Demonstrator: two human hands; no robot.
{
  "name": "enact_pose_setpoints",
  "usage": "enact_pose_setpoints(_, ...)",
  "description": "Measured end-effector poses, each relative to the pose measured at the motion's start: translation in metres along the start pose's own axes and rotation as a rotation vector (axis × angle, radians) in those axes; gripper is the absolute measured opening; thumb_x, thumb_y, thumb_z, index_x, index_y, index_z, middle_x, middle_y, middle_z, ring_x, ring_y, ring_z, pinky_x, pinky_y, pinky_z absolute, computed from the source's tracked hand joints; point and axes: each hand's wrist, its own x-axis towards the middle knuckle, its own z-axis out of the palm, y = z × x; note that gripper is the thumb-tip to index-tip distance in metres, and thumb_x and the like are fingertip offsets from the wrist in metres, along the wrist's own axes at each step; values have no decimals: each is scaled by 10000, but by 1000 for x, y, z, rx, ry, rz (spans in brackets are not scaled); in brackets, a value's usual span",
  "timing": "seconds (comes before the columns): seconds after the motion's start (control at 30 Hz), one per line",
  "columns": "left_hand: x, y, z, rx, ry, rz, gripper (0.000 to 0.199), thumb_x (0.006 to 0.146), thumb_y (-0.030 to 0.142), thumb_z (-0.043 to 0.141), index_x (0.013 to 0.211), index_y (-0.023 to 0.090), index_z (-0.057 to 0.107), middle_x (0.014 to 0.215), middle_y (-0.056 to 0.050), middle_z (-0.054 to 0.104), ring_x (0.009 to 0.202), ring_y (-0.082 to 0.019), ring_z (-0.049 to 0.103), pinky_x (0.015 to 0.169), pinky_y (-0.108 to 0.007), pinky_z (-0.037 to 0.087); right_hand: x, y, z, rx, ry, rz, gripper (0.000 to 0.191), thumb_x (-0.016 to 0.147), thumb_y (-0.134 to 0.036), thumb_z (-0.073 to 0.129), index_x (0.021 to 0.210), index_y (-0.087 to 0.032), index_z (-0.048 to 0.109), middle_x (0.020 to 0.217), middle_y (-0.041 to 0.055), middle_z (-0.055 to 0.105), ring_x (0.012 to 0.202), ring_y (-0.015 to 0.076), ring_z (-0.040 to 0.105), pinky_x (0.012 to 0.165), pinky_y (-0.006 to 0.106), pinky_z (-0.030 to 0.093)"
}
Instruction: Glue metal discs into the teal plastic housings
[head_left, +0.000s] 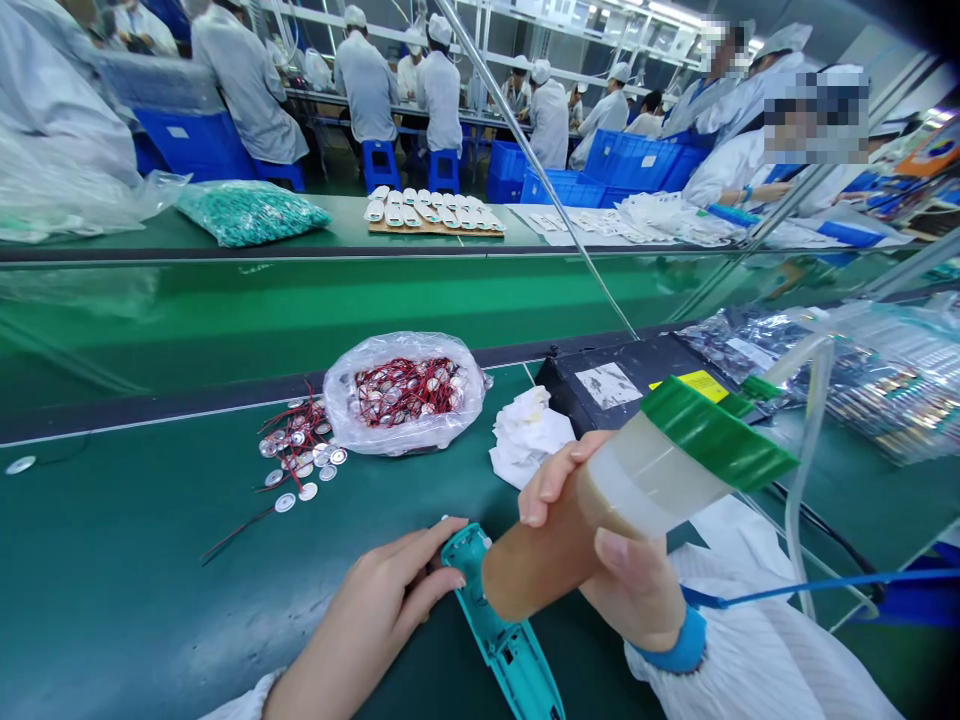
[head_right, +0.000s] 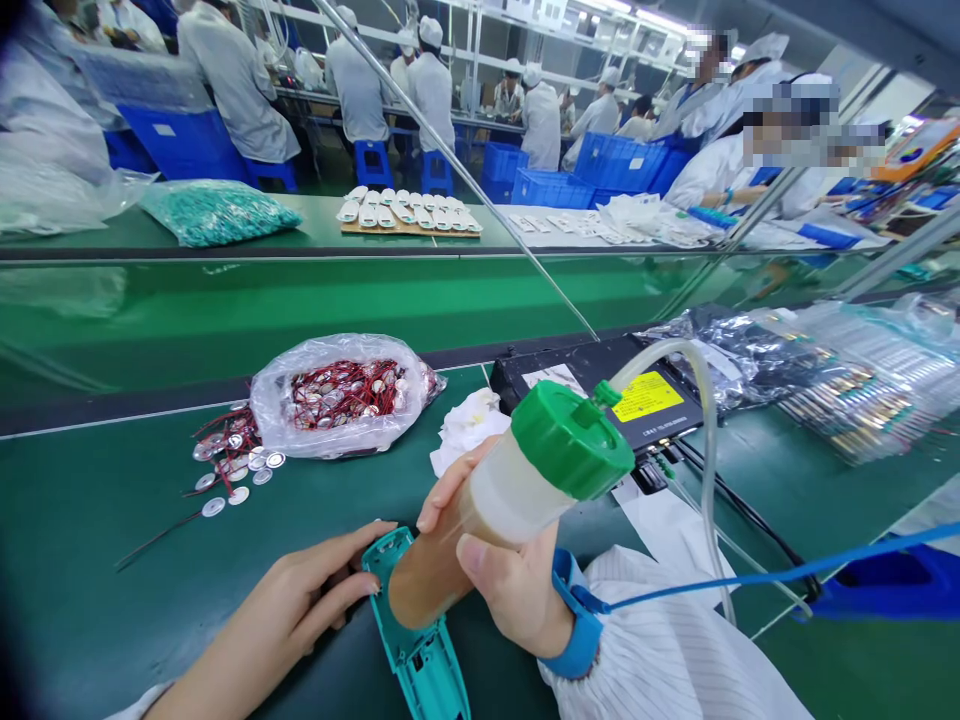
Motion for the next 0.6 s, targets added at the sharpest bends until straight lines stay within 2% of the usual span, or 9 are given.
enact_pose_setpoints(0.23,-1,-4,0,-28,15,34,411,873,442,470,1218,249,582,658,13,680,565,-158,614,533,-199,469,3,-2,0,-16,-63,1,280,739,-349,645,960,-256,502,772,-1,555,613,165,529,546,310,408)
enact_pose_setpoints(0.6,-1,-5,1,28,27,69,420,892,457,446,1223,235,576,677,10,688,601,-168,629,557,-215,487,3,-1,-3,-5,-56,9,276,739,-335,641,971,-265,510,776,-5,556,635,167,535,577,311,416)
